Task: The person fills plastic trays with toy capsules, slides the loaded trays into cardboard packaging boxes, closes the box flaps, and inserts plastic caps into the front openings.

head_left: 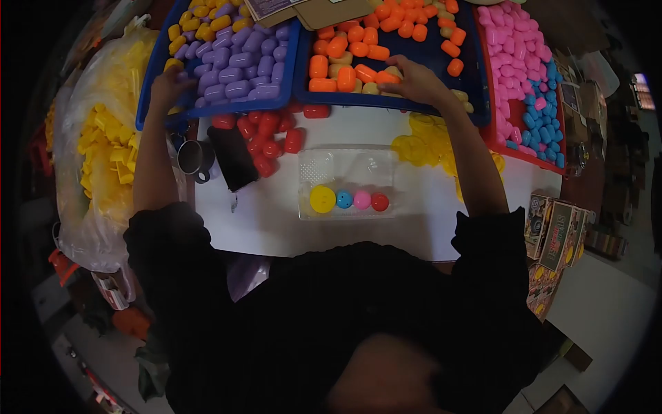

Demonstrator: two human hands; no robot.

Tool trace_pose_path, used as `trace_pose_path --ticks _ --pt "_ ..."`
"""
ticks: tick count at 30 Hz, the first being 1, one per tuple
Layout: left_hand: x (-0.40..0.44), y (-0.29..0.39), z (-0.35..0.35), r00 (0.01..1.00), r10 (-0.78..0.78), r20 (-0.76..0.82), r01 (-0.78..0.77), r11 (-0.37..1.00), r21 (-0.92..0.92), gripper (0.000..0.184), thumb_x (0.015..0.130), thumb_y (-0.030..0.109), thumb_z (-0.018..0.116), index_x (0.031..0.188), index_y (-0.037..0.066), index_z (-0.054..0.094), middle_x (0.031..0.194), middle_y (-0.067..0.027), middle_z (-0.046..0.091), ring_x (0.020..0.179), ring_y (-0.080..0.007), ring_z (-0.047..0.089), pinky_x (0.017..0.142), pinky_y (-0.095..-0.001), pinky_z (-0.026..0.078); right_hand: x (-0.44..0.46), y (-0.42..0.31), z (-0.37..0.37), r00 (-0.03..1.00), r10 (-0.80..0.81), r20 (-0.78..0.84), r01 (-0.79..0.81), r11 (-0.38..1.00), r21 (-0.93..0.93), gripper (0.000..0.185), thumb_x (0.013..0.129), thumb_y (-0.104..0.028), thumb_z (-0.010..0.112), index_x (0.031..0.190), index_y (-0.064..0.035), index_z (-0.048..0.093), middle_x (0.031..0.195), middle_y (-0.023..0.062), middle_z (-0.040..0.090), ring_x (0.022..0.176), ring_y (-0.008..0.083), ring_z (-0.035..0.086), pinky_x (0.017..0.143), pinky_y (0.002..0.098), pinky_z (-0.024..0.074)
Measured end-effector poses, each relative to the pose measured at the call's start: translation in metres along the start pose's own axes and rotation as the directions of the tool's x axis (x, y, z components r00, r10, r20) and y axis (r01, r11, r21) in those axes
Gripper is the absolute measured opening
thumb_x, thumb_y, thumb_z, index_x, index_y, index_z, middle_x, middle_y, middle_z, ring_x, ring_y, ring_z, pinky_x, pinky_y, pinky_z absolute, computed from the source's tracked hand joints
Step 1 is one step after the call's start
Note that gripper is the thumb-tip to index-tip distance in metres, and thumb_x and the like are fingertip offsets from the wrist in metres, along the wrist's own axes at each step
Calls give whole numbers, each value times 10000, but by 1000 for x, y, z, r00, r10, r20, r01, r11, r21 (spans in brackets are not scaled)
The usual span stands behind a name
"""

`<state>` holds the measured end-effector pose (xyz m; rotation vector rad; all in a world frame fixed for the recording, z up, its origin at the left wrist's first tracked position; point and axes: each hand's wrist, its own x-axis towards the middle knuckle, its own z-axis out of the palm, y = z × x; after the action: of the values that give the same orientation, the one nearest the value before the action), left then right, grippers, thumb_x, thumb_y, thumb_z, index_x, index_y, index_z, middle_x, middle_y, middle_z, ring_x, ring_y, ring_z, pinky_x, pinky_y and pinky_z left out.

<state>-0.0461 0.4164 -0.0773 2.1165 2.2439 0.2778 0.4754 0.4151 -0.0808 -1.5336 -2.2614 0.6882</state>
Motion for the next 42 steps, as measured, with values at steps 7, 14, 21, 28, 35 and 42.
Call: trace_pose_path --ticks 7,14,21,28,35,42 --pt "-49 60 -34 930 -368 30 94 159 -983 319 820 243 672 1068 63 583 899 17 596 777 -48 538 642 -168 428 15 10 21 993 -1 115 29 970 -240 464 678 -276 630 1092 -101 514 980 203 594 929 383 570 796 428 467" --pt "-156 219 -32 927 103 360 360 18 -933 283 800 124 685 1060 99 575 941 -24 587 903 -77 566 723 -221 480 8 11 7 976 -112 -186 79 981 -177 435 734 -240 665 1087 -55 492 981 174 596 926 335 589 798 382 468" --pt "-198 272 -26 830 529 177 -241 626 -742 231 743 116 701 953 99 606 991 -104 505 722 -192 607 647 -306 506 -132 -60 -27 939 -328 -100 336 938 82 520 727 -294 724 1098 -31 472 1074 174 455 890 317 582 769 389 482" --pt "-201 294 2 690 680 247 -588 726 -357 207 768 138 651 970 119 608 992 -166 500 717 -308 608 657 -375 510 -177 -108 12 932 225 285 -201 973 -112 511 719 -329 729 1064 -24 509 999 179 488 952 366 534 809 410 451" --pt "-196 283 -12 768 601 221 -366 695 -618 225 828 148 571 1041 78 553 992 -196 530 766 -344 614 685 -396 499 -178 -94 32 962 26 273 -38 999 38 459 782 -298 669 1122 -22 530 1042 206 512 955 347 536 826 391 437" --pt "-183 286 -19 803 561 199 -362 726 -584 364 775 108 649 1101 23 512 996 -158 558 849 -299 615 715 -364 501 -186 -77 34 977 91 192 -128 972 195 488 783 -217 679 1186 -6 500 1045 208 557 966 279 554 760 329 477"
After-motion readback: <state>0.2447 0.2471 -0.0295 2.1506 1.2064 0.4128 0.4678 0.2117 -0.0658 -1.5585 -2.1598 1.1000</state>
